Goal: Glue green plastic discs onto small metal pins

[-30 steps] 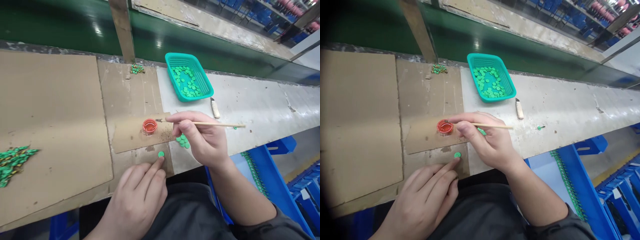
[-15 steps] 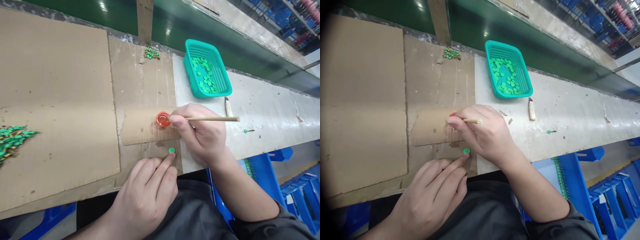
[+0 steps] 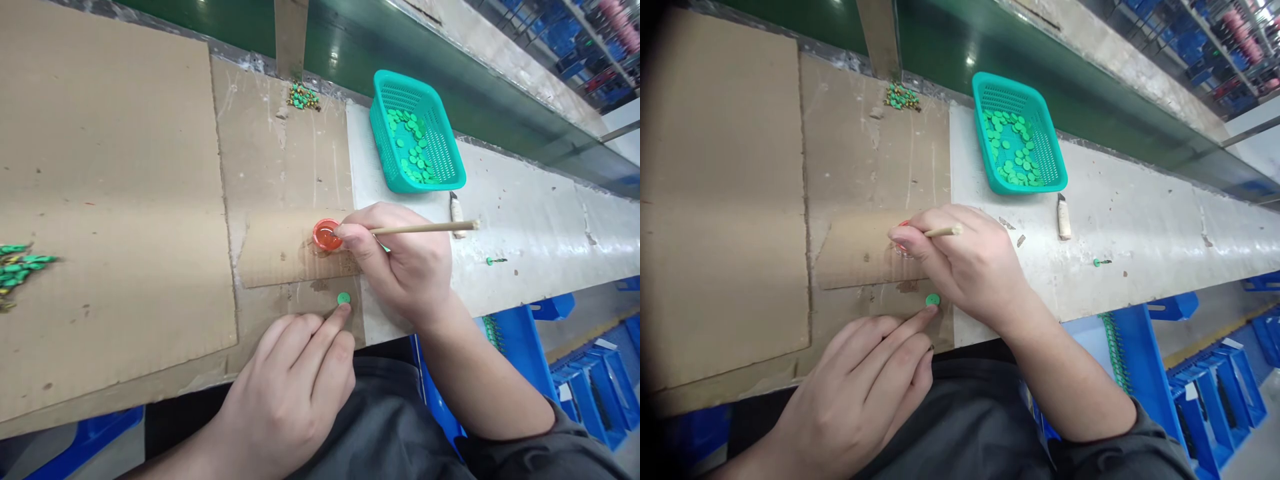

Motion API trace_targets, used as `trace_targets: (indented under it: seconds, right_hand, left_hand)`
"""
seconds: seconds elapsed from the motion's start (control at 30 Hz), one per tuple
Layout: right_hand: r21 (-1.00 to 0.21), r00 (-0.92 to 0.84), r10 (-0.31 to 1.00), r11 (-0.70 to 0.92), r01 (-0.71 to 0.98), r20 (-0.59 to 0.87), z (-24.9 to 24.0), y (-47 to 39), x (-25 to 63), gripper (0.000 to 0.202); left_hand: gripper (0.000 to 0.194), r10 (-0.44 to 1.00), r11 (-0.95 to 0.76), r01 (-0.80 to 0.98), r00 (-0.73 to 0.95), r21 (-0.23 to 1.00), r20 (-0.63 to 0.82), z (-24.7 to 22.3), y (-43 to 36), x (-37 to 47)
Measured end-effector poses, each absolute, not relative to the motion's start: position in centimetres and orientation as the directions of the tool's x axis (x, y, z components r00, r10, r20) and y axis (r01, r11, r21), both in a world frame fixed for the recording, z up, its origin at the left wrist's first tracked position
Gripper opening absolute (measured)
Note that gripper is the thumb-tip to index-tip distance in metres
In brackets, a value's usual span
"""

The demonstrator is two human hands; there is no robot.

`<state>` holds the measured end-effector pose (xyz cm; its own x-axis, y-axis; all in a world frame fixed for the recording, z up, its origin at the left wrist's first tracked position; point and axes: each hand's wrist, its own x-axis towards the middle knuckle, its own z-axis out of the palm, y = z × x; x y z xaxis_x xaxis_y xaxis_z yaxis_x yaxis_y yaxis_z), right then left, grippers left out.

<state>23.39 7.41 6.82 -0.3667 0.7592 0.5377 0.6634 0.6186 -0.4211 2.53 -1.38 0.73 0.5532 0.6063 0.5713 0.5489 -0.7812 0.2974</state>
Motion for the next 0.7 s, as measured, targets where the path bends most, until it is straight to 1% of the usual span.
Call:
trace_targets:
  seconds: [0.1, 0.27, 0.43, 0.57, 0.7]
  right_hand:
    - [-0.42, -0.357, 0.758, 0.616, 0.667, 0.545, 7.1, 7.1, 23.5, 0.032]
    - [-0.451, -0.232, 0.736, 0.598, 0.663, 0.636, 7.3, 5.3, 24.3, 0.027]
    - [-0.496, -0.223, 0.815, 0.516, 0.699, 0.535, 6.1, 4.1, 25.2, 0.027]
    - [-0.501, -0.234, 0.817, 0.521, 0.691, 0.527, 5.3, 4.2, 25.4, 0.025]
    - [-0.467, -0.247, 0.804, 0.531, 0.707, 0.541, 5.3, 3.7, 25.4, 0.024]
  left_hand:
    - [0.011, 0.603, -0.784, 0.545, 0.559, 0.297, 0.569, 0.7, -1.4, 2.4]
    - [0.01, 0.589, -0.797, 0.526, 0.563, 0.297, 0.58, 0.4, -1.4, 2.2]
    - [0.011, 0.577, -0.805, 0.509, 0.553, 0.304, 0.601, 0.1, -1.4, 2.3]
    - [0.013, 0.574, -0.808, 0.499, 0.548, 0.314, 0.608, -0.2, -1.4, 2.4]
    - [0.013, 0.58, -0.803, 0.508, 0.542, 0.313, 0.608, -0.4, -1.6, 2.6]
